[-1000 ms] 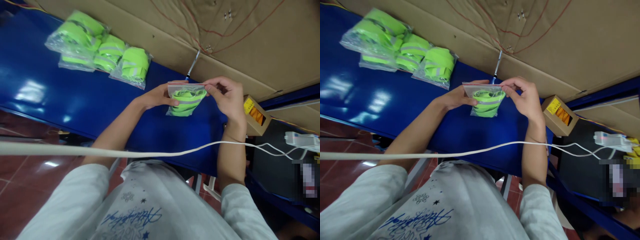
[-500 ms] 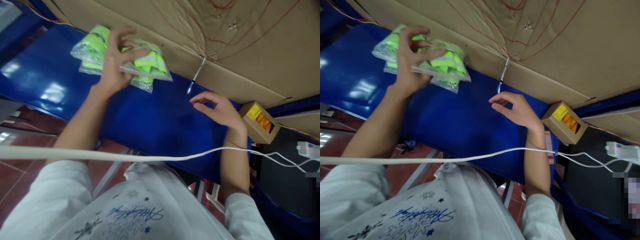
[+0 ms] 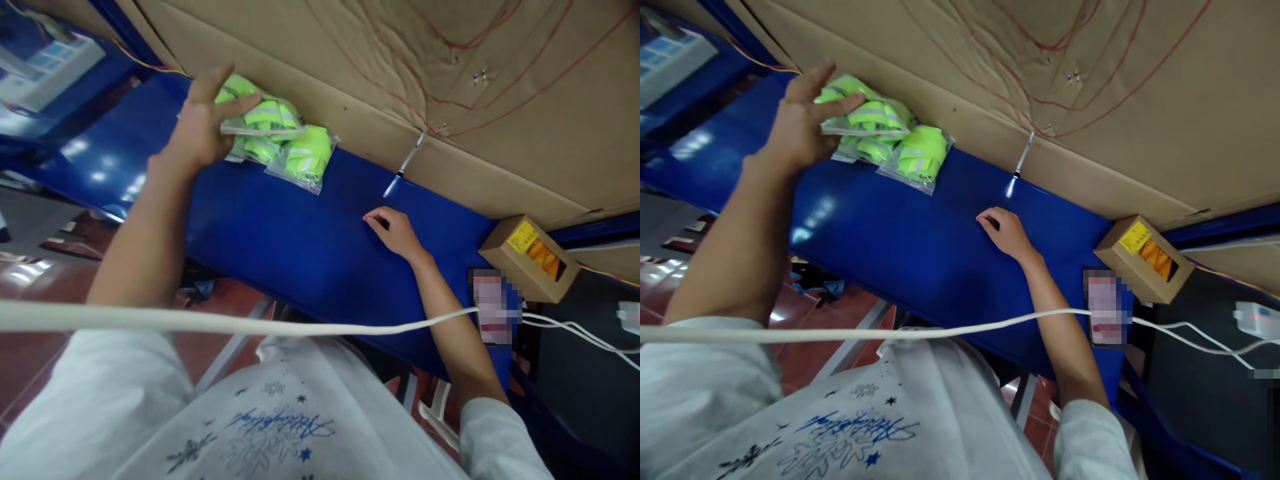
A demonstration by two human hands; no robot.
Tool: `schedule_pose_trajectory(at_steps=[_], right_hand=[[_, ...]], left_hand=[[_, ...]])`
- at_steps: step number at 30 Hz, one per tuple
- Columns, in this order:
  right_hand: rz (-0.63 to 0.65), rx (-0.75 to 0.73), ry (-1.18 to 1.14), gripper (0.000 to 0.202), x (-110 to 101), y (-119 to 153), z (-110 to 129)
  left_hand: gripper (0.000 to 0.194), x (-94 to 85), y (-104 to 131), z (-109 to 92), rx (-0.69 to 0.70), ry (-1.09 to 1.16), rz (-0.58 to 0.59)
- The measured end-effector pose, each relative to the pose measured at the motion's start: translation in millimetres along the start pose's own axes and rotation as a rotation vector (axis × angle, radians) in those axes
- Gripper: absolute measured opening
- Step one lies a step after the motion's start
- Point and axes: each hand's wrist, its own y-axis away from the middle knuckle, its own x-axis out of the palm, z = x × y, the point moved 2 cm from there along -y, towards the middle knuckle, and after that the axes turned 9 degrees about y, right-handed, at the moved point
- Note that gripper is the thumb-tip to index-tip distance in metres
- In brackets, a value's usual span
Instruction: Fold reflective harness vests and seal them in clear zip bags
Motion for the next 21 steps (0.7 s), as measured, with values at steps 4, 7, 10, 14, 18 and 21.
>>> schedule_pose_trajectory(at_steps=[4,7,10,14,18,21], right_hand=[[-0.034,-0.002,0.033,0.023,3,-1,-3],[-0.062,0.001,0.051,0.024,7,-3,-6],[-0.067,0.000,0.058,0.023,10,-3,-8],[-0.072,0.002,0.061,0.021,11,-2,-8],[-0.078,0.004,0.069,0.020,10,-1,-7],[-0.078,0.007,0.063,0.019,10,-1,-7]], left_hand=[[0.069,-11.5,17,-35,-0.102,-0.187,0.195],[0.066,11.0,41,-77,-0.085,-0.359,0.181],[0.067,60.5,63,-107,-0.100,-0.400,0.087],[0.074,124.3,64,-101,-0.079,-0.442,0.157],[0.067,134.4,52,-71,0.042,-0.400,0.169],[0.053,110.7,62,-56,0.087,-0.388,0.031]])
